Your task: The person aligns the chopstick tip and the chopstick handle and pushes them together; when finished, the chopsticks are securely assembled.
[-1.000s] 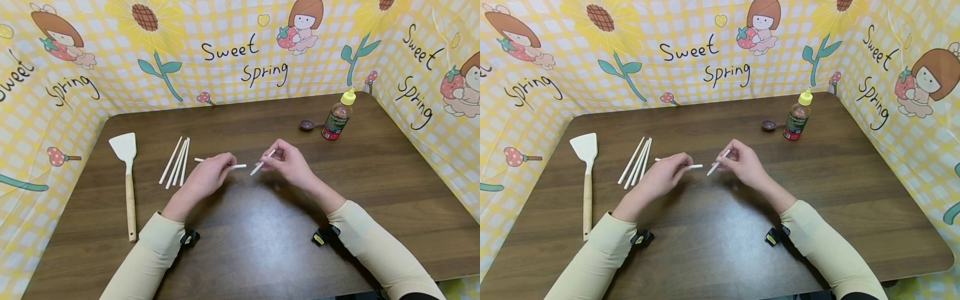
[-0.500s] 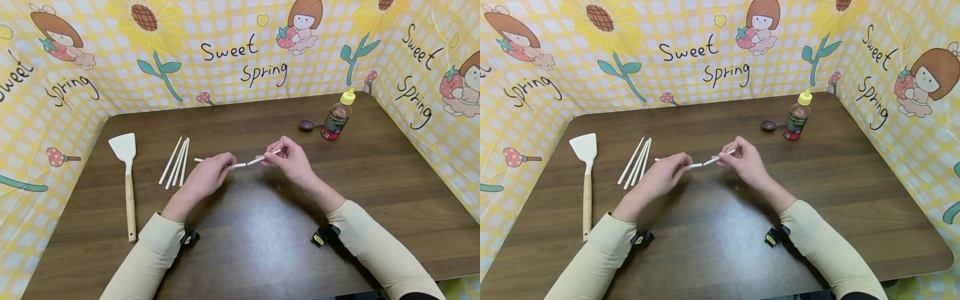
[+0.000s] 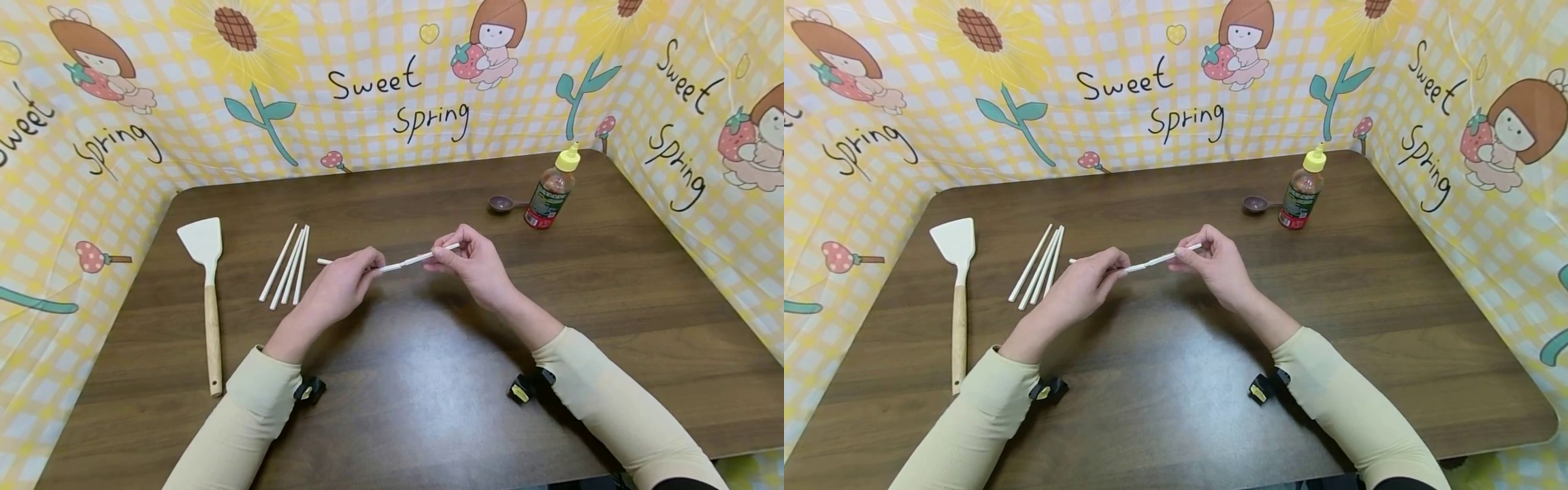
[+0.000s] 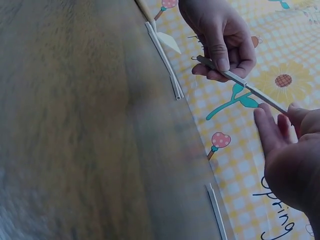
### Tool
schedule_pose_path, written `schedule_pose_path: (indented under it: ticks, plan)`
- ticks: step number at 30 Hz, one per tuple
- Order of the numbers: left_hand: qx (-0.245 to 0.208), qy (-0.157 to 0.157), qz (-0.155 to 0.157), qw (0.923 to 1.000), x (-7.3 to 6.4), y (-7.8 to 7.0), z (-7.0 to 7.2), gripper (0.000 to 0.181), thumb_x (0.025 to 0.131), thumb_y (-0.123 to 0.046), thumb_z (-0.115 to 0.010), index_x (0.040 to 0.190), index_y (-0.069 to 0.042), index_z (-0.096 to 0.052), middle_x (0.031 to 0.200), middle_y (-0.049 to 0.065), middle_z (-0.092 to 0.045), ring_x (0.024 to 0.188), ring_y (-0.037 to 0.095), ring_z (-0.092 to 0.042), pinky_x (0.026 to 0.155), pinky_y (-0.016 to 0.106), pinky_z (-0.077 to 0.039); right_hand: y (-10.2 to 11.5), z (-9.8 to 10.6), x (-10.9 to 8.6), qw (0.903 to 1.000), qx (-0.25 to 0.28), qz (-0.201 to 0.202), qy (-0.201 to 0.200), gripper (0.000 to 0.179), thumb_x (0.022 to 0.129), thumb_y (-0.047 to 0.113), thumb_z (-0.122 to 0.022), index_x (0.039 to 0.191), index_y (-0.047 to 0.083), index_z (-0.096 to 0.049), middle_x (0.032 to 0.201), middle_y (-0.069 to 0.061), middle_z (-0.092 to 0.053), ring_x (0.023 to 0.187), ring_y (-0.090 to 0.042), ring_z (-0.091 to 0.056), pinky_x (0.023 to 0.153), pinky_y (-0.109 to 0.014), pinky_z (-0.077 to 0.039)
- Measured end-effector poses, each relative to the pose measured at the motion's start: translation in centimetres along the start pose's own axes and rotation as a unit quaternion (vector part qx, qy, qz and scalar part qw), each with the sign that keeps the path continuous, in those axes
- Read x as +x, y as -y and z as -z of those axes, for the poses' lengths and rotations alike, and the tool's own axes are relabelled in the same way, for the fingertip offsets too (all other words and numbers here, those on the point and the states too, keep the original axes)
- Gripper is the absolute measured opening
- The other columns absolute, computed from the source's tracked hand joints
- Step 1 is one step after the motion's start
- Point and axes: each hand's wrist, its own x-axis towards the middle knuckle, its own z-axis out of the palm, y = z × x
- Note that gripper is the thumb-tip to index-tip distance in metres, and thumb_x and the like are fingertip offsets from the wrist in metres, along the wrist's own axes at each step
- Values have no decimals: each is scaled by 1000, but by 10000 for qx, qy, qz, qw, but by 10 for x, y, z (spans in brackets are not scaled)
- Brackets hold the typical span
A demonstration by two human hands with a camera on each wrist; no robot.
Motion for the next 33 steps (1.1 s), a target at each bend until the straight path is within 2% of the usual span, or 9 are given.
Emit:
schedule_pose_path:
  ticks: [5,11,16,20,23,28,33]
  plan:
    - [-62,-67,62,9999,-1,0,1,5,99,-9,-64,103,-9,-61,90,3,-66,75,20,-59,71,40,-50,-1,2,1,9986,-486,-193,-1,12,96,-9,-60,93,0,-54,88,-16,-69,75,-20,-72,74,-37,-60]
    - [-69,-110,151,9998,-1,1,3,5,100,-9,-64,103,-9,-61,89,4,-65,74,20,-57,70,39,-49,0,5,2,9935,-1097,-252,191,8,96,-6,-64,96,-8,-56,86,-19,-72,79,-25,-75,76,-45,-59]
    - [-54,-103,203,9997,0,1,4,4,100,-10,-64,104,-9,-61,89,4,-65,72,19,-56,68,38,-48,0,6,3,9747,-2176,-337,392,17,97,1,-65,110,-12,-65,87,-18,-74,81,-23,-74,79,-42,-59]
    - [-51,-100,178,9998,0,1,3,4,100,-10,-64,104,-9,-62,89,3,-65,72,19,-57,67,38,-48,-2,6,2,9568,-2853,-292,476,17,97,3,-66,109,-7,-71,84,-15,-74,80,-22,-73,80,-43,-58]
    - [18,-123,185,9998,0,1,4,4,100,-9,-64,104,-10,-62,90,3,-65,73,19,-58,67,38,-49,-2,4,2,9521,-3027,-195,398,15,98,4,-66,107,-6,-72,84,-14,-73,79,-22,-73,80,-46,-58]
    - [115,-186,237,9995,0,2,5,4,100,-9,-63,104,-10,-62,91,2,-65,73,19,-59,68,39,-50,1,3,1,9566,-2901,-59,275,14,98,3,-64,107,-6,-71,87,-20,-72,77,-22,-73,81,-50,-57]
    - [83,-158,268,9995,0,1,6,4,101,-11,-62,105,-10,-62,92,2,-65,73,19,-59,68,39,-50,0,4,1,9551,-2940,58,359,13,98,4,-65,106,-3,-72,88,-22,-71,76,-23,-71,78,-44,-58]
